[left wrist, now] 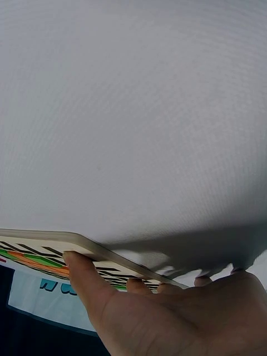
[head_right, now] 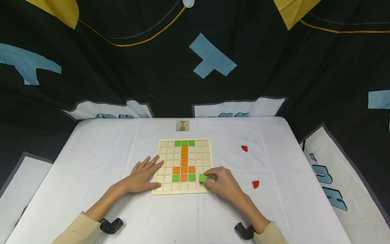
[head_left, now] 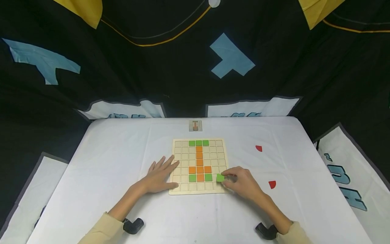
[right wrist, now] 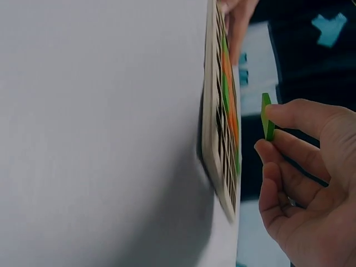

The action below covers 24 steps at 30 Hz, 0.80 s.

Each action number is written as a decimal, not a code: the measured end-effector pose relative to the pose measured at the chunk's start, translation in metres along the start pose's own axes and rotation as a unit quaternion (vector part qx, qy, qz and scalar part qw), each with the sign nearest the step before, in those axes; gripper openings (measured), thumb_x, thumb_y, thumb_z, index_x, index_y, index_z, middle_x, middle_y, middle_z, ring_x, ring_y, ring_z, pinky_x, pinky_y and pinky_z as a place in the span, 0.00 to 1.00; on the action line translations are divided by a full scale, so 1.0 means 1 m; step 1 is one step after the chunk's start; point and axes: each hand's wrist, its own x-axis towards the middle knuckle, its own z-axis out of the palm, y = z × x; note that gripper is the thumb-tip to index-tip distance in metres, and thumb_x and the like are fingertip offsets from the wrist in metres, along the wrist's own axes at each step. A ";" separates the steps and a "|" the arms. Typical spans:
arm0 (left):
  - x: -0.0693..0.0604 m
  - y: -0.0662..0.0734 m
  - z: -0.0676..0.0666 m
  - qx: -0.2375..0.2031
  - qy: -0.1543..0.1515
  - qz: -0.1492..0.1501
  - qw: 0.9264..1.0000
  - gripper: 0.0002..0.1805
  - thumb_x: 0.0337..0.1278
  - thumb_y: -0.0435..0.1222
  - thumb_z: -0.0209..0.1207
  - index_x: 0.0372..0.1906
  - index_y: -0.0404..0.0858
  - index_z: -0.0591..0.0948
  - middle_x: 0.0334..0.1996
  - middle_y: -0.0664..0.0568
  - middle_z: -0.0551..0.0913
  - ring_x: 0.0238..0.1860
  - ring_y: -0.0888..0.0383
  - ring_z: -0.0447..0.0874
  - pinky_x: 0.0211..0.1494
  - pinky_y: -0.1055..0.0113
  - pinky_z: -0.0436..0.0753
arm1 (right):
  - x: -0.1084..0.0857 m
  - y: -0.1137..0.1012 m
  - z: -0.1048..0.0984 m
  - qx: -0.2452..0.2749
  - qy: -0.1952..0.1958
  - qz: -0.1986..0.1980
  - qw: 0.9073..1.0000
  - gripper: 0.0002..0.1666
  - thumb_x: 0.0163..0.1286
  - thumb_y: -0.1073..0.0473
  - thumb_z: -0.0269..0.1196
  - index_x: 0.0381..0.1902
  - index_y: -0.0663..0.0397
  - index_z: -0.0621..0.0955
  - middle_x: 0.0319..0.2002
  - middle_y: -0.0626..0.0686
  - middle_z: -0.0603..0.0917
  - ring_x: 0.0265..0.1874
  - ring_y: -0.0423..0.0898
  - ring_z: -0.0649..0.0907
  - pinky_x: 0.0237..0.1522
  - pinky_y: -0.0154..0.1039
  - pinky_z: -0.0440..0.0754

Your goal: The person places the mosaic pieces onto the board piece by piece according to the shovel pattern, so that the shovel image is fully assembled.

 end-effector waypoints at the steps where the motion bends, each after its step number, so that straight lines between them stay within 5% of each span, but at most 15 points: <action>1: 0.000 0.000 0.000 0.000 -0.001 -0.001 1.000 0.47 0.60 0.58 0.61 0.78 0.40 0.60 0.79 0.39 0.47 0.77 0.34 0.36 0.71 0.31 0.38 | 0.002 -0.003 0.004 0.004 -0.008 -0.003 1.000 0.14 0.56 0.63 0.74 0.42 0.55 0.89 0.41 0.46 0.88 0.45 0.48 0.83 0.50 0.49 0.80; 13: -0.001 0.002 -0.001 -0.001 0.001 -0.003 1.000 0.47 0.60 0.57 0.61 0.78 0.39 0.60 0.79 0.39 0.48 0.77 0.33 0.37 0.71 0.31 0.39 | 0.011 -0.019 0.038 -0.022 -0.050 -0.043 0.998 0.13 0.54 0.63 0.75 0.40 0.55 0.90 0.38 0.46 0.89 0.44 0.45 0.82 0.48 0.45 0.80; 24: -0.001 0.001 0.000 0.000 0.000 -0.002 1.000 0.47 0.60 0.58 0.61 0.78 0.39 0.60 0.79 0.39 0.48 0.77 0.34 0.37 0.71 0.31 0.38 | 0.016 -0.027 0.052 -0.068 -0.043 -0.081 0.993 0.12 0.52 0.67 0.72 0.37 0.56 0.90 0.36 0.47 0.88 0.38 0.44 0.80 0.41 0.40 0.78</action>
